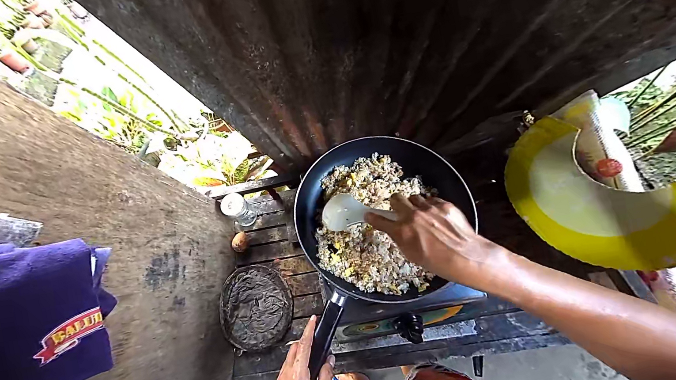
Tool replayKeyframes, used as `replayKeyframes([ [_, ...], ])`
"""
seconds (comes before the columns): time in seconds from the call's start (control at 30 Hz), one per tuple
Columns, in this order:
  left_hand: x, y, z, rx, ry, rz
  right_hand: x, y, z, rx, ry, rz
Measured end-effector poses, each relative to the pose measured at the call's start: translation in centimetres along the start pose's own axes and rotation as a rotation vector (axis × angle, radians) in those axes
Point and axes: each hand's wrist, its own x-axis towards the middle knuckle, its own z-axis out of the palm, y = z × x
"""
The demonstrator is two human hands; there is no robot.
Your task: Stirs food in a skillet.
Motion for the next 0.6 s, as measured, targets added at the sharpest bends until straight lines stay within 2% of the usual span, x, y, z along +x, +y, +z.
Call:
replayKeyframes([
  [0.03, 0.0, 0.0, 0.1, 0.000, 0.002, -0.001, 0.6, -0.6, 0.2, 0.034, -0.082, 0.014],
  [0.1, 0.0, 0.0, 0.0, 0.002, -0.004, -0.008, 0.3, -0.9, 1.5, 0.051, -0.084, -0.059],
  [0.2, 0.0, -0.1, 0.1, 0.002, -0.006, -0.009, -2.1, 0.5, 2.5, -0.011, 0.031, -0.170],
  [0.3, 0.1, -0.1, 0.1, 0.000, -0.002, 0.008, -3.4, 3.0, 2.5, -0.059, 0.207, -0.175],
  [0.4, 0.1, 0.0, 0.0, 0.009, -0.004, 0.012, -4.2, 2.2, 2.6, -0.077, 0.320, -0.146],
  [0.53, 0.1, 0.0, 0.0, 0.005, -0.007, 0.008, -6.1, -1.1, 3.7, 0.066, 0.180, -0.097],
  [0.6, 0.1, 0.0, 0.0, 0.002, -0.002, 0.008, -6.7, -1.5, 5.2, 0.014, 0.175, -0.088],
])
